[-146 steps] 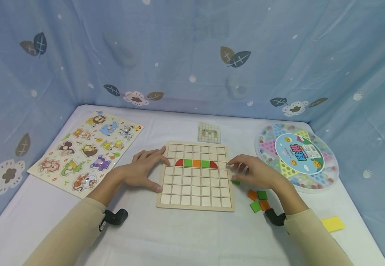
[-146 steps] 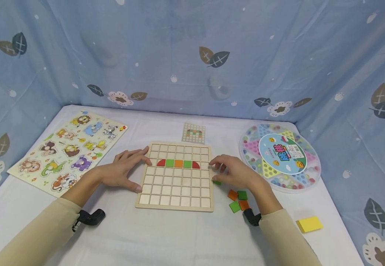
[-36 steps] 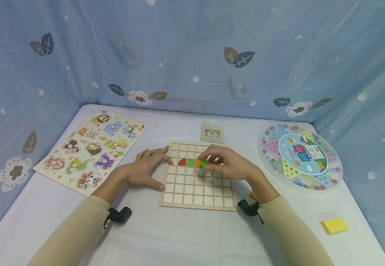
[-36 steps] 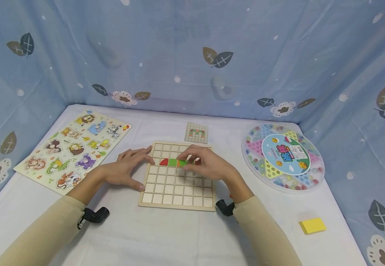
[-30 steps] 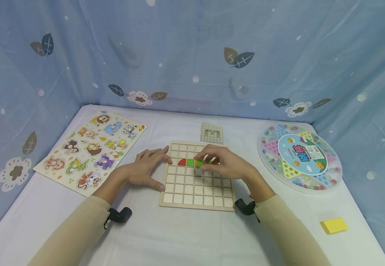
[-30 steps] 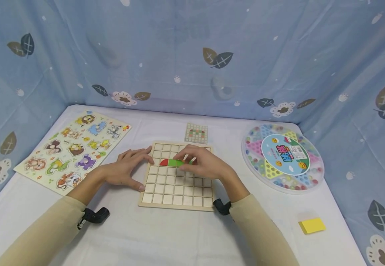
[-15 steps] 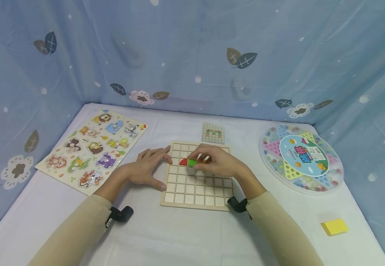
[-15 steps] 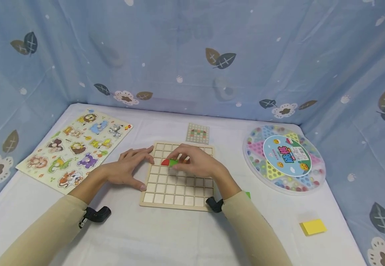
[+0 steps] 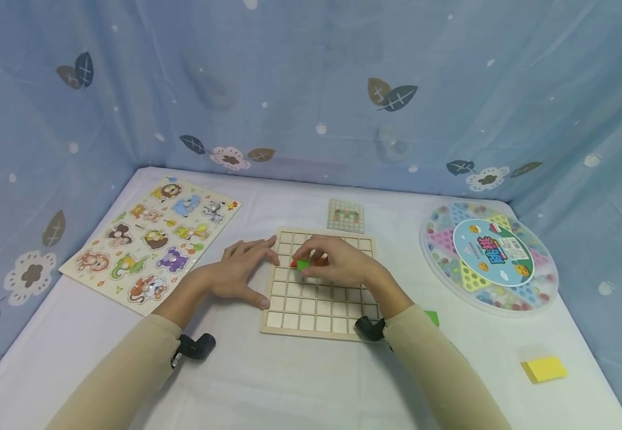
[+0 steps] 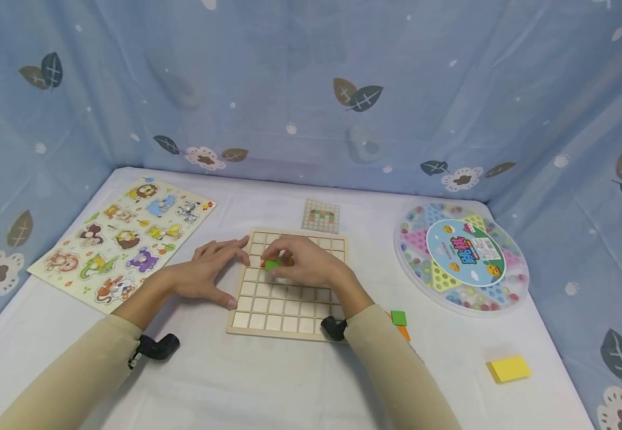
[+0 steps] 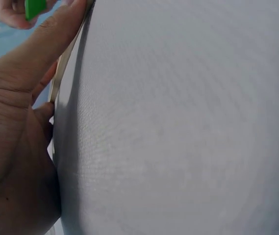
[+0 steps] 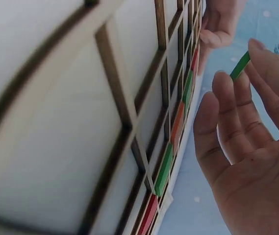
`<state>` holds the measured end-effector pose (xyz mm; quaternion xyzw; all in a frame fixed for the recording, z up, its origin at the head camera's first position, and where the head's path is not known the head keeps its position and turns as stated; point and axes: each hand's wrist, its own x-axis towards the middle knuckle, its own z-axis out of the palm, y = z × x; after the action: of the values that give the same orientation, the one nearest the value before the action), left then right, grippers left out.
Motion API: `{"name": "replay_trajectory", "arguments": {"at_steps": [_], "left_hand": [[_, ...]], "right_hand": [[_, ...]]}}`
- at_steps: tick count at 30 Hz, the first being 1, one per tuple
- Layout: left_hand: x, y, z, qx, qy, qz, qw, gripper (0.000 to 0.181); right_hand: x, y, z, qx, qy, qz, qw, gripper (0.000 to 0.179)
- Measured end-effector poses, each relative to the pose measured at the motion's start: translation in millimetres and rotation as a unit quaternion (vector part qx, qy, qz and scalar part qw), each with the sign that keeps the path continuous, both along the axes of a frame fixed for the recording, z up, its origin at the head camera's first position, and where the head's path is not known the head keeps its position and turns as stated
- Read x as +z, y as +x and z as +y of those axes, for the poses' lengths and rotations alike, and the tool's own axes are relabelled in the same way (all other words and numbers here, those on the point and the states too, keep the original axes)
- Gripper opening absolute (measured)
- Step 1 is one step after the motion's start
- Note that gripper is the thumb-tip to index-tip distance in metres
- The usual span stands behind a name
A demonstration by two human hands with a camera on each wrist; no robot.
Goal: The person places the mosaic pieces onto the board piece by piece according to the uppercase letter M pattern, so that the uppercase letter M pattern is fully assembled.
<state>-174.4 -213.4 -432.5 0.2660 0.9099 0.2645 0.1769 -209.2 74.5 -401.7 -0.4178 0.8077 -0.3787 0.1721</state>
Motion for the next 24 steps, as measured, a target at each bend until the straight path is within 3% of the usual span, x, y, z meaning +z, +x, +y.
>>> {"name": "replay_trajectory", "arguments": {"at_steps": [6, 13, 24], "left_hand": [[1.2, 0.2, 0.3, 0.000, 0.002, -0.002, 1.0000, 0.080], [2.2, 0.5, 0.8, -0.005, 0.005, -0.007, 0.9999, 0.080], [2.1, 0.3, -0.4, -0.009, 0.009, -0.007, 0.9999, 0.080]], "right_hand": [[-3.5, -0.8, -9.3, -0.003, 0.027, 0.030, 0.9992, 0.027], [-3.1, -0.4, -17.0, -0.020, 0.078, 0.028, 0.9964, 0.026], [-4.5, 1.8, -23.5, -0.045, 0.114, 0.047, 0.9914, 0.025]]}}
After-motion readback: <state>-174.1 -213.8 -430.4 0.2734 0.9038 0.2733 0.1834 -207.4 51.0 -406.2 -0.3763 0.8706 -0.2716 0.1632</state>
